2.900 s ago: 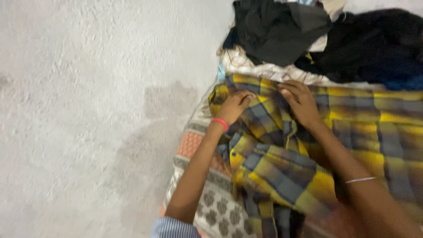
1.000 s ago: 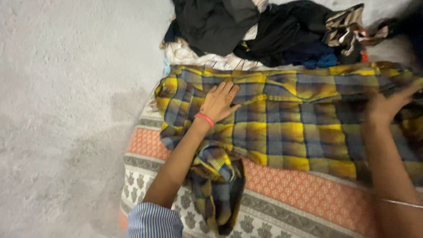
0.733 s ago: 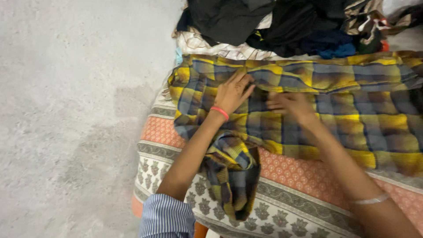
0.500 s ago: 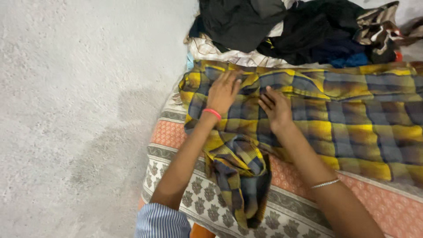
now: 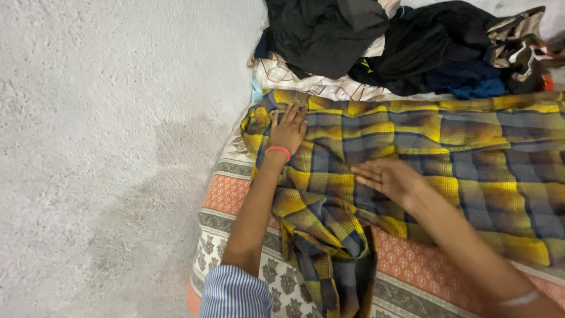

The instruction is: The person folds a plaid shirt and a pair of black pants by hand on a bed and then places them into an open suitcase.

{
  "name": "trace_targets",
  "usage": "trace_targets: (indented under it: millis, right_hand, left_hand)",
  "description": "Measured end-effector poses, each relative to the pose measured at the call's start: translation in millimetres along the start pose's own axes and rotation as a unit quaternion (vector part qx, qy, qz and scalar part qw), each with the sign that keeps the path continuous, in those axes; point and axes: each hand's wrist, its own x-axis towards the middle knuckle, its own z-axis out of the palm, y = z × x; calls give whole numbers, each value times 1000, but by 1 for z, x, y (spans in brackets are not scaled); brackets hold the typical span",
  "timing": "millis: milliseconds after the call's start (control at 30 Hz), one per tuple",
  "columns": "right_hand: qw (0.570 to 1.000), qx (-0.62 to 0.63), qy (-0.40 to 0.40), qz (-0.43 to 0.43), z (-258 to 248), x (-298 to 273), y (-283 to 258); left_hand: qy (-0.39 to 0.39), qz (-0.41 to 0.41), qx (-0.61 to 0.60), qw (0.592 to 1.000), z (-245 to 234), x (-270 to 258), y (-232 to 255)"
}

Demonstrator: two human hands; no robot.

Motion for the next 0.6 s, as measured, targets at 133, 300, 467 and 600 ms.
trace_targets:
  millis: [133, 300, 467, 600]
  right_hand:
    - [1000, 15, -25, 10, 5, -43, -19]
    - [797, -535, 215, -181, -1, -81, -36]
    - [429, -764, 208, -435, -53, -65, -56]
    - [397, -799, 157, -424, -89, -47, -63]
  left_hand:
    - [71, 10, 39, 997, -17, -2, 14]
    - [115, 131, -120, 977, -61, 8, 79]
    - [-61, 81, -229, 968, -61, 21, 162]
    - [-181, 54, -129, 973, -48, 13, 186]
